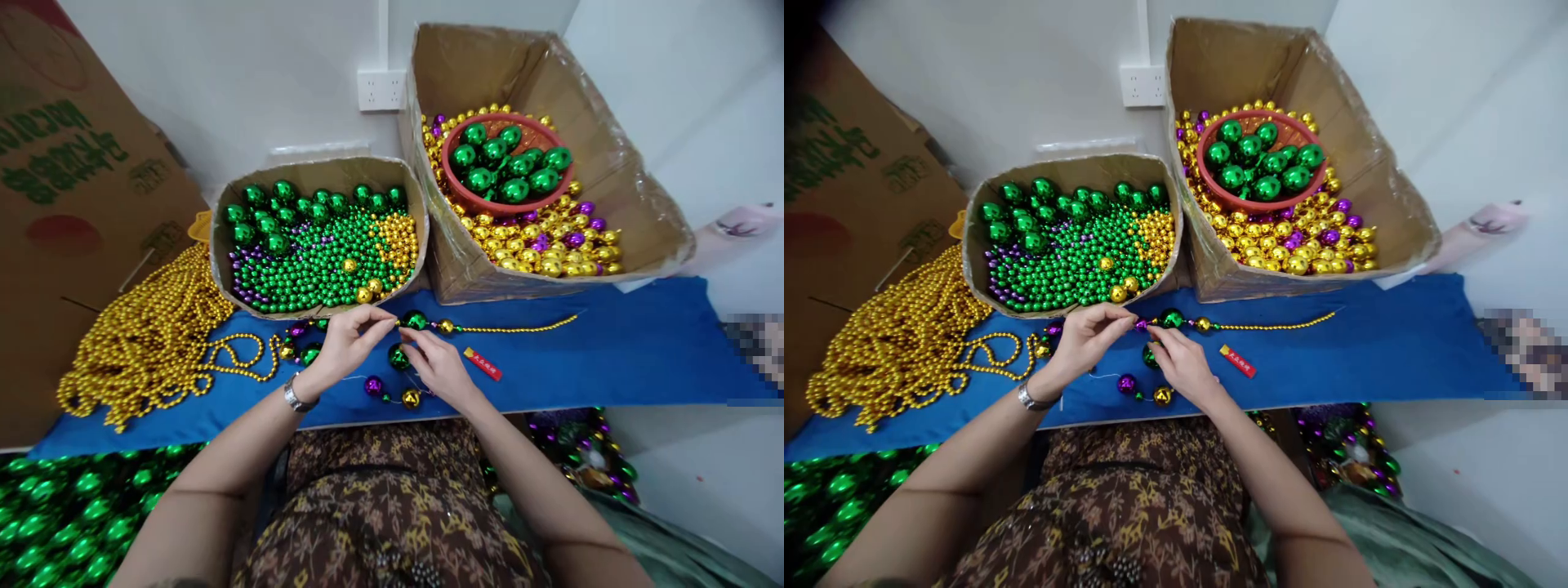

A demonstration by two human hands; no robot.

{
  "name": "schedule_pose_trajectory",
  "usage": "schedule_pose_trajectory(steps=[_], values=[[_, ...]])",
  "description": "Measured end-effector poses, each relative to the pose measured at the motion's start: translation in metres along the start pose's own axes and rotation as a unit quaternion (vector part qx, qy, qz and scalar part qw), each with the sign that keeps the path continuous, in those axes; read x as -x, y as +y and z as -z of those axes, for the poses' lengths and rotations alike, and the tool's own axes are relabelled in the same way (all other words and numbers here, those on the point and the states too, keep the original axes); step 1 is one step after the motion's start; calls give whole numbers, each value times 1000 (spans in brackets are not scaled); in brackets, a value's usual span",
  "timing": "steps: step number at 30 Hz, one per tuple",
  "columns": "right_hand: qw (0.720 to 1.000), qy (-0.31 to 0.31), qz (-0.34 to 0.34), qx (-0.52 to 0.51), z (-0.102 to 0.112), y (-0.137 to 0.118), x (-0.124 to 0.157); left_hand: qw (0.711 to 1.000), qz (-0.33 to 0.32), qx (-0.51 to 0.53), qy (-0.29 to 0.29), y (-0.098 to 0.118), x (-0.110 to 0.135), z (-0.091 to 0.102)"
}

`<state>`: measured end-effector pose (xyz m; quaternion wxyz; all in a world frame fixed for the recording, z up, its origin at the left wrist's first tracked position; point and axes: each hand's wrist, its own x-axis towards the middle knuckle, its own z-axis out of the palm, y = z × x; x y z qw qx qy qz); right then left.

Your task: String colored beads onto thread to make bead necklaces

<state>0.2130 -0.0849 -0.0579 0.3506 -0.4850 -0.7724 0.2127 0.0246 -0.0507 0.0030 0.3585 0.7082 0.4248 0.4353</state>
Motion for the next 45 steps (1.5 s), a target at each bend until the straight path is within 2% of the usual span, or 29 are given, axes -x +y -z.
schedule_pose_trajectory(steps=[3,6,7,9,13,16,19,21,23,26,31,35,40,45], values=[[1000,8,12,-26,6,-8,-7,997,24,70,13,14,-10,0],[998,18,-20,-64,18,-13,-10,988,45,147,21,10,-9,-7],[995,22,-38,-91,24,-17,-11,986,41,161,4,6,-7,-11],[985,36,-66,-158,36,-26,-16,985,12,156,-67,-3,-1,-24],[964,81,-64,-247,63,-48,-30,973,-72,68,-207,-16,9,-55],[948,167,-44,-268,86,-52,-38,958,-106,-16,-265,-25,14,-71],[907,309,-27,-285,116,-42,-38,936,-147,-146,-286,-40,19,-74],[873,390,-34,-292,136,-32,-34,908,-163,-253,-293,-50,25,-71],[848,444,-53,-286,154,-22,-29,875,-166,-343,-297,-54,29,-66],[831,481,-77,-270,167,-7,-20,838,-169,-436,-282,-52,33,-55],[822,515,-57,-238,159,11,-18,801,-148,-520,-257,-45,37,-36],[834,495,-47,-238,140,6,-21,783,-127,-549,-262,-54,47,-26],[851,470,-54,-227,116,-17,-19,815,-100,-487,-296,-65,50,-20],[911,374,-37,-168,96,-25,-8,868,-111,-407,-262,-55,38,-7]])
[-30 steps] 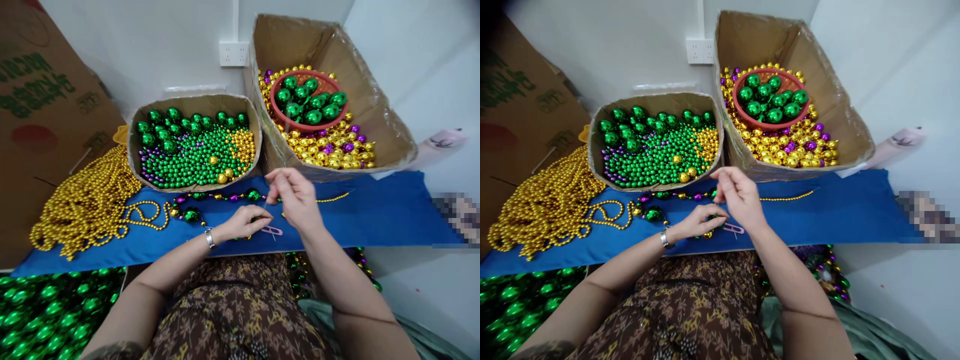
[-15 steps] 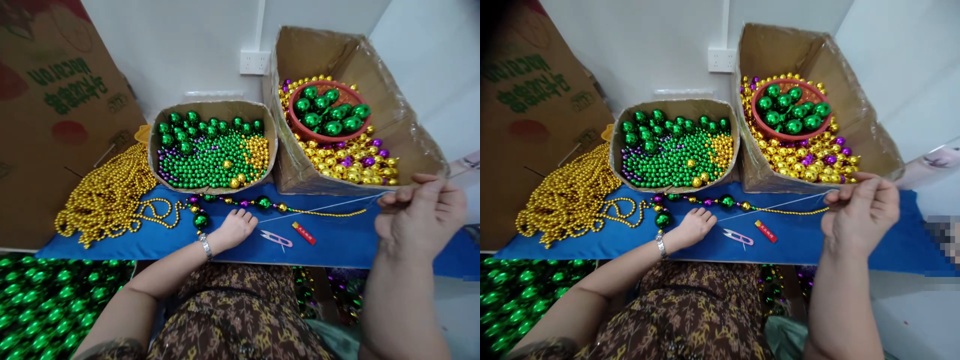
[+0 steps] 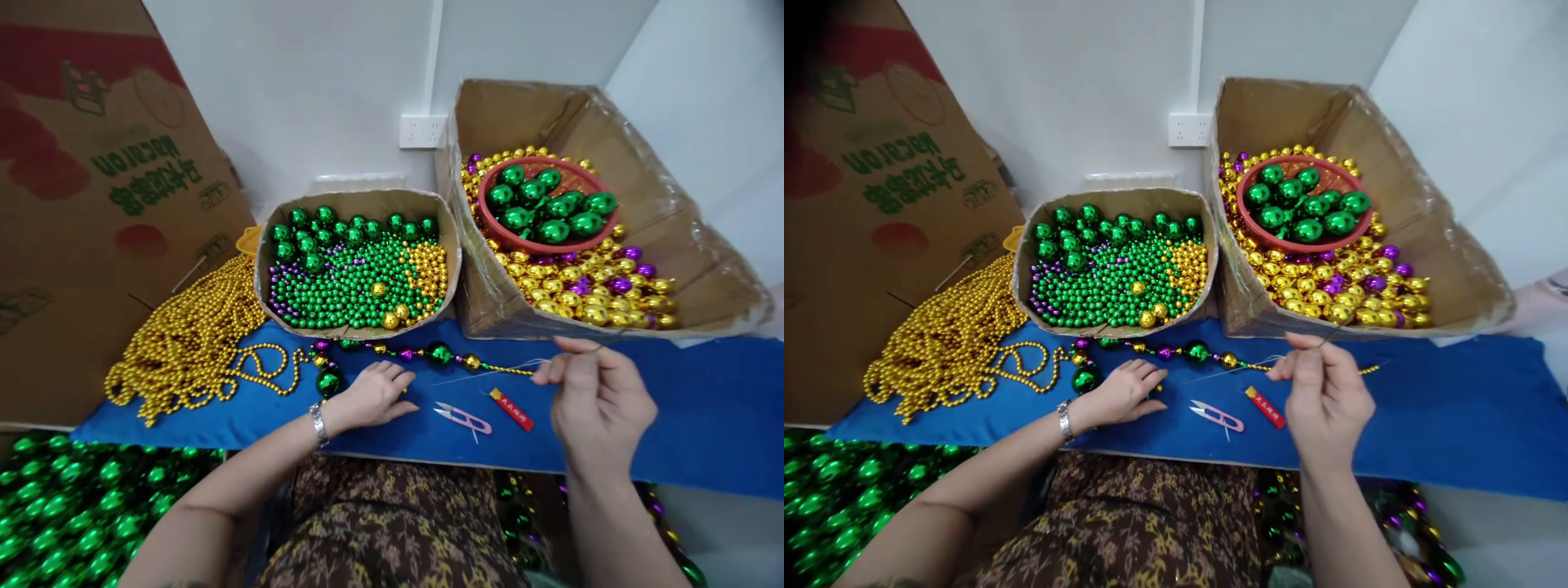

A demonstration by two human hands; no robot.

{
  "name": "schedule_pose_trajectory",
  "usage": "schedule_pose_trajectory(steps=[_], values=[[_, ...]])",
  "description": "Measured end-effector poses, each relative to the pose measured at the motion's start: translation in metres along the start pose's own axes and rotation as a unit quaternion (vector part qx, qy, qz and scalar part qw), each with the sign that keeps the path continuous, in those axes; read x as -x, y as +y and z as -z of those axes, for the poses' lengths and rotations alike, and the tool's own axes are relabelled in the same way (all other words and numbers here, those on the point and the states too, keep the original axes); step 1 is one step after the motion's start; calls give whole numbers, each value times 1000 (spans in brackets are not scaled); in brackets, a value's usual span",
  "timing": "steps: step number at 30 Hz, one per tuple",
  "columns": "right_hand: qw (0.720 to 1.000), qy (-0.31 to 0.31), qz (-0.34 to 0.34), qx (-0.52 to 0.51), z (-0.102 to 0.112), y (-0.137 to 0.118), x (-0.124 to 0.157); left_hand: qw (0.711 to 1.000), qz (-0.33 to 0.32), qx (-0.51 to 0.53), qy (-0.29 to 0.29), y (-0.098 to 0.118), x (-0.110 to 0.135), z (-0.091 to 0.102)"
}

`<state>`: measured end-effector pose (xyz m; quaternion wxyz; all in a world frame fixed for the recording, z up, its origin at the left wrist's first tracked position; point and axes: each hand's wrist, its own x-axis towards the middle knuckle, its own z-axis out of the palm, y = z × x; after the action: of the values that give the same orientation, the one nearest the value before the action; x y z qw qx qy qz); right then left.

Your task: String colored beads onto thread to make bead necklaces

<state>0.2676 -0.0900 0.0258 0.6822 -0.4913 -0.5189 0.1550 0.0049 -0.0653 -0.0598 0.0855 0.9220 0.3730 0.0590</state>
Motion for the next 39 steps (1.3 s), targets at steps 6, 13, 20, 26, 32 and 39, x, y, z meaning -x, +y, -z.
schedule_pose_trajectory(steps=[6,13,20,26,32,39], values=[[946,-280,2,162,-20,10,31,951,21,288,111,12,-5,28],[859,-468,57,201,-52,27,61,833,133,508,176,29,-20,12],[884,-377,113,254,-15,13,-41,741,210,592,239,13,-17,6],[937,-22,-40,347,29,61,-176,769,215,552,239,2,-9,4],[944,44,-261,195,18,124,-229,792,220,502,269,5,-6,10],[950,52,-294,94,-10,132,-244,784,228,502,286,0,1,13]])
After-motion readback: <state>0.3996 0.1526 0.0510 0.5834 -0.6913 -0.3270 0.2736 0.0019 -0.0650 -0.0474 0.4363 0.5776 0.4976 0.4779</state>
